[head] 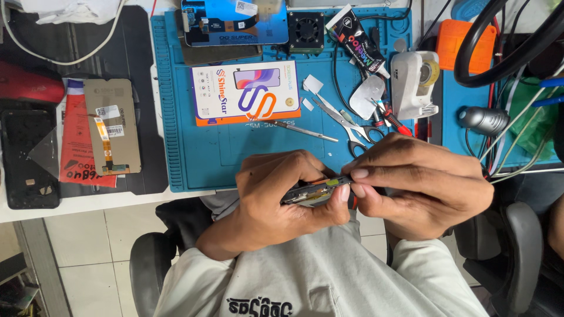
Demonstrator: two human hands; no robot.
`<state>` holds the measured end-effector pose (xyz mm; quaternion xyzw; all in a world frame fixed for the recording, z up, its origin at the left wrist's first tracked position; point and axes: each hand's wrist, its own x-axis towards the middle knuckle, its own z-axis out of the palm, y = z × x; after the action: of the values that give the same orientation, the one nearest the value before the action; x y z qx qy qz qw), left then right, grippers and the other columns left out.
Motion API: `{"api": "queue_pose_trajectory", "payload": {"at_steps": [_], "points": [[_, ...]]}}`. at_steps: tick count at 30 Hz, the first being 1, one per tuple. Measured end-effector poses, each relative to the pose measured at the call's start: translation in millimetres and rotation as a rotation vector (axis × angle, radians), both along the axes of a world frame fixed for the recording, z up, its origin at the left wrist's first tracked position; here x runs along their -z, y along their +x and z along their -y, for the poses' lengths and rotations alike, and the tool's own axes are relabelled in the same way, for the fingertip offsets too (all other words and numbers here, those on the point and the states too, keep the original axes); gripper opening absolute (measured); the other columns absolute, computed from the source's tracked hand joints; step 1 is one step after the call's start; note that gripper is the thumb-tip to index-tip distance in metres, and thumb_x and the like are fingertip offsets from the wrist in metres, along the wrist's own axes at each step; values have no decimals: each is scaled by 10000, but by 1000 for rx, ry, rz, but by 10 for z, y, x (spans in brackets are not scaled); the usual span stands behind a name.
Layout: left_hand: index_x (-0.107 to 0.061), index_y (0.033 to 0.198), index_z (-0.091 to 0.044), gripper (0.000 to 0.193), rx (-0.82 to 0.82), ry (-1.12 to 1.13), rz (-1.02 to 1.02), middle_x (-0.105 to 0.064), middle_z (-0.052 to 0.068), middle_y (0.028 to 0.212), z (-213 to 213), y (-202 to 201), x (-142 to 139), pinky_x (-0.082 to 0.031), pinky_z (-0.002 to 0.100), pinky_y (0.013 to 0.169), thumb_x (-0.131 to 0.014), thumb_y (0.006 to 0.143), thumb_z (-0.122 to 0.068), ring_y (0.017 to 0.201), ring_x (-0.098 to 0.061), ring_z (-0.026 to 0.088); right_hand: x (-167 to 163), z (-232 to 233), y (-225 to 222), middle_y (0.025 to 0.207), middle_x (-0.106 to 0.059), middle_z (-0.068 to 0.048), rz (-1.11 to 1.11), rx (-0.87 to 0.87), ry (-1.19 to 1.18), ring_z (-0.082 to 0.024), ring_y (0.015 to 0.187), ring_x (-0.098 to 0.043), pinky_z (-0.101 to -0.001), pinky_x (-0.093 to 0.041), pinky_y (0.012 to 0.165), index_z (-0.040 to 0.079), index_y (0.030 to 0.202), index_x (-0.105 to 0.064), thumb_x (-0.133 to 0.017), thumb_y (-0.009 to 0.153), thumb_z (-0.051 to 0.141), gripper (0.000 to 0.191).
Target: The person disassembles and reassembles a smartphone at a repair bench. They pry off the back cover, lift out the battery, work on the internal frame, then align the cover and press it back onto the phone body by hand.
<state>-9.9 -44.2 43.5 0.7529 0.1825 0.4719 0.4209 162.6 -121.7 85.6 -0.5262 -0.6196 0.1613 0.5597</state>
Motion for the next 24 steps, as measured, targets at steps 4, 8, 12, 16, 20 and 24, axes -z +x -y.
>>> {"api": "queue_pose_trajectory", "payload": {"at_steps": [4,8,12,16,20,24], "points": [[-555,837,-67,291,-24,-16,3,-649,34,745,-4,24,19,-528,281,574,-818,904,-172,649,-673,174,40,50,-53,880,-719,-181,-53,61,-67,-225,726,-729,-283,-604,664,-75,954,-712,-827,834,41,203],[-550,847,-65,301,-38,-152,-45,-656,21,748,-25,16,38,-531,249,576,-823,901,-180,598,-672,110,183,39,3,948,-723,-201,-217,3,-136,-242,815,-734,-293,-605,748,-81,1046,-716,-779,890,27,199],[-523,856,-54,331,-42,-334,-30,-642,10,707,-48,32,78,-492,219,549,-830,909,-167,585,-609,49,358,46,42,996,-745,-205,-371,-33,-180,-260,920,-729,-319,-596,847,-97,1142,-722,-765,948,0,221],[-516,881,-50,334,-1,-409,8,-646,2,693,-61,28,111,-477,204,553,-824,943,-162,601,-581,20,464,91,34,1029,-751,-199,-358,18,-180,-264,956,-724,-329,-588,880,-103,1160,-712,-780,956,-6,236],[-515,873,-50,342,2,-425,-12,-638,-1,688,-58,26,111,-461,198,540,-829,947,-164,590,-573,11,476,103,38,1005,-754,-193,-375,21,-174,-250,901,-716,-313,-583,827,-102,1156,-716,-787,961,-7,228],[-514,879,-52,343,13,-450,6,-642,-7,688,-51,37,98,-462,192,541,-828,956,-165,596,-577,7,448,80,36,989,-756,-190,-353,28,-152,-241,865,-714,-297,-576,799,-103,1141,-719,-788,949,-17,222]]}}
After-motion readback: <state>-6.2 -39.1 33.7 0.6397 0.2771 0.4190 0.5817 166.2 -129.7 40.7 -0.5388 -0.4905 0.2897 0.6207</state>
